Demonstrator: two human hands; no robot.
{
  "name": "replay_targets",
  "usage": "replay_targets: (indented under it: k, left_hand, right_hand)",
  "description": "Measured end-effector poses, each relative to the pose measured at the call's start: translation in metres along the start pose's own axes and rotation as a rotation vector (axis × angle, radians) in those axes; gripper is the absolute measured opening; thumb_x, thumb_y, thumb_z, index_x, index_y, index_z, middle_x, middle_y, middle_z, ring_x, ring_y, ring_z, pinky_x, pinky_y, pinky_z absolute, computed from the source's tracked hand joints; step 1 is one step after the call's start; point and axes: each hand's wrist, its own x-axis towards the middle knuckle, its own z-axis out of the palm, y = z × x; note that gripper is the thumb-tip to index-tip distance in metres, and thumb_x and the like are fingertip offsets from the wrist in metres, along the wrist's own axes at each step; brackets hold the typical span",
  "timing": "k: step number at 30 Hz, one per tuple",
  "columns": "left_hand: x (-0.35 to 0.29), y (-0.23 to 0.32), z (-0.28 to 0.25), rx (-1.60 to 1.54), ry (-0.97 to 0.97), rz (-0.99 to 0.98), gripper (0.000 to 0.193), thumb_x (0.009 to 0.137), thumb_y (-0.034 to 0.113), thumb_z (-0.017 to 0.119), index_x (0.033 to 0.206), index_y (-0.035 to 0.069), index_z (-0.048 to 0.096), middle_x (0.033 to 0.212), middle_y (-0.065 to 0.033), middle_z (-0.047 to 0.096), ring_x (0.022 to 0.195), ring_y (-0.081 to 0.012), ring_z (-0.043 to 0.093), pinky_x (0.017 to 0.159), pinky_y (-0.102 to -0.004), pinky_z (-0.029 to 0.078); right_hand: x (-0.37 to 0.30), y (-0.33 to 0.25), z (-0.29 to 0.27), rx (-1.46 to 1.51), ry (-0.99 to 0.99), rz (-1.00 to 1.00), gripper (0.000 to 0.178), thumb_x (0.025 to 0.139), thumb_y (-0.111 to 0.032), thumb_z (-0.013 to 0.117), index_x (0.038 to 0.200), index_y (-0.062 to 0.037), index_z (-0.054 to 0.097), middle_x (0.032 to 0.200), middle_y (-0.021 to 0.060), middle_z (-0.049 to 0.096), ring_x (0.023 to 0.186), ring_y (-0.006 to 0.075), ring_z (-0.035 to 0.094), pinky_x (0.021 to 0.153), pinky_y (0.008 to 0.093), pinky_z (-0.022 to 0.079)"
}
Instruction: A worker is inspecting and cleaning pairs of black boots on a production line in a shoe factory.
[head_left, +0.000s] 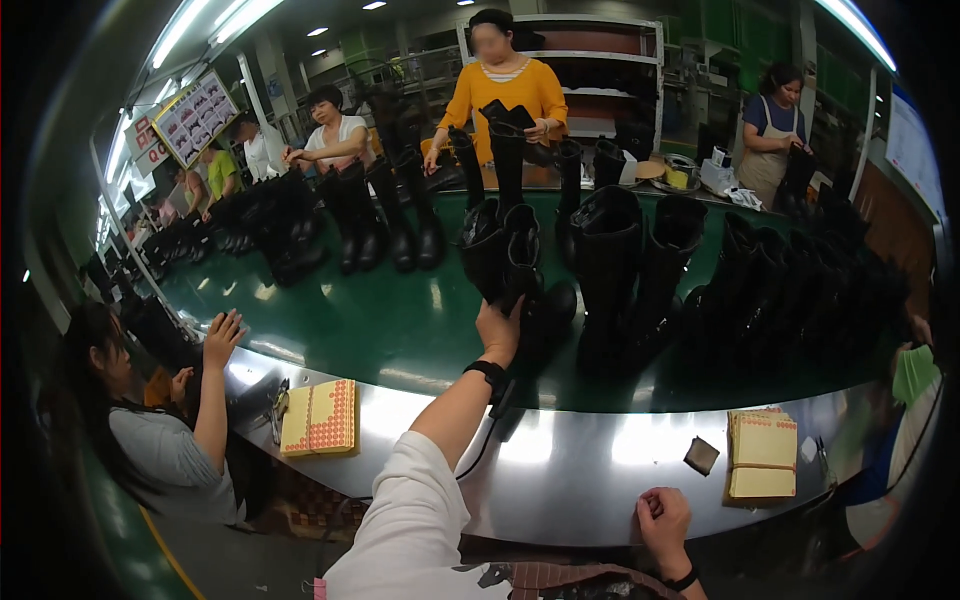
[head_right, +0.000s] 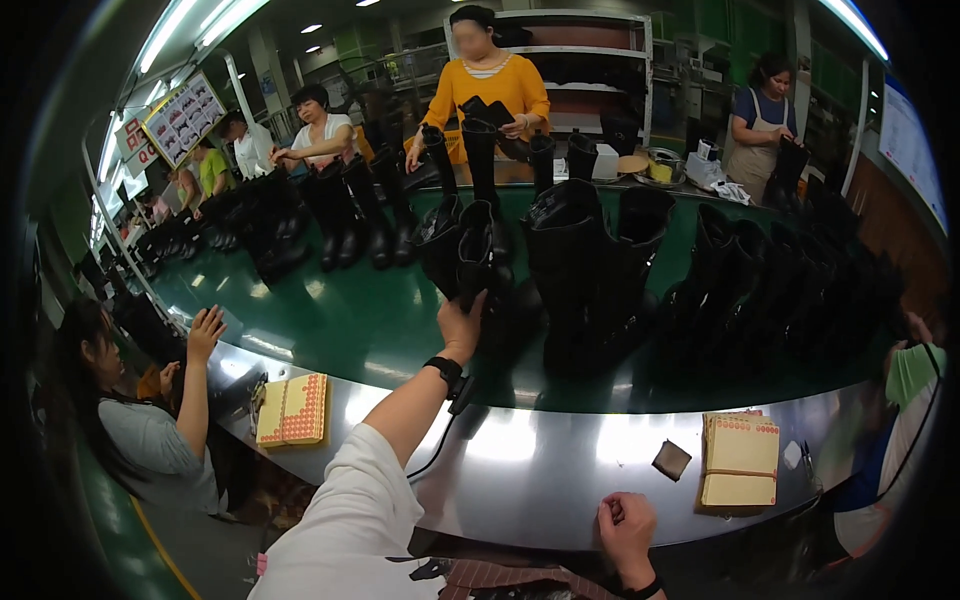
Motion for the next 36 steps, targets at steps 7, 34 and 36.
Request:
replay_targets:
  k: [7, 34, 36]
  left_hand:
    - [0.054, -0.028, -0.071, -0.017, 0.353, 0.118, 0.038, 0.082, 0.034, 0.077, 0.096, -0.001, 0.072, 0.101, -0.0190, 0.069, 0.091, -0.0391, 0.067, 0.080, -0.0438, 0.053]
    - [0.028, 0.199, -0.112, 0.216, -0.302, 0.757, 0.067, 0.082, 0.038, 0.075, 0.142, 0.019, 0.050, 0.135, -0.0227, 0.051, 0.130, -0.0399, 0.045, 0.106, -0.0482, 0.039]
    - [0.028, 0.229, -0.090, 0.314, -0.387, 0.746, 0.072, 0.081, 0.050, 0.073, 0.144, 0.028, 0.047, 0.135, -0.0232, 0.050, 0.130, -0.0403, 0.044, 0.104, -0.0522, 0.041]
  right_hand:
    - [0.003, 0.002, -0.003, -0.046, -0.008, -0.028, 0.008, 0.075, -0.010, 0.072, 0.075, -0.0087, 0.063, 0.064, 0.0034, 0.057, 0.063, 0.0243, 0.057, 0.061, 0.0376, 0.042]
    - [0.004, 0.000, -0.007, -0.053, 0.003, -0.074, 0.010, 0.076, -0.008, 0.070, 0.082, -0.0105, 0.063, 0.065, 0.0016, 0.057, 0.065, 0.0234, 0.058, 0.062, 0.0378, 0.040]
    - [0.004, -0.001, -0.008, -0.055, 0.004, -0.082, 0.009, 0.077, -0.008, 0.070, 0.082, -0.0104, 0.063, 0.066, 0.0015, 0.057, 0.065, 0.0231, 0.058, 0.062, 0.0376, 0.040]
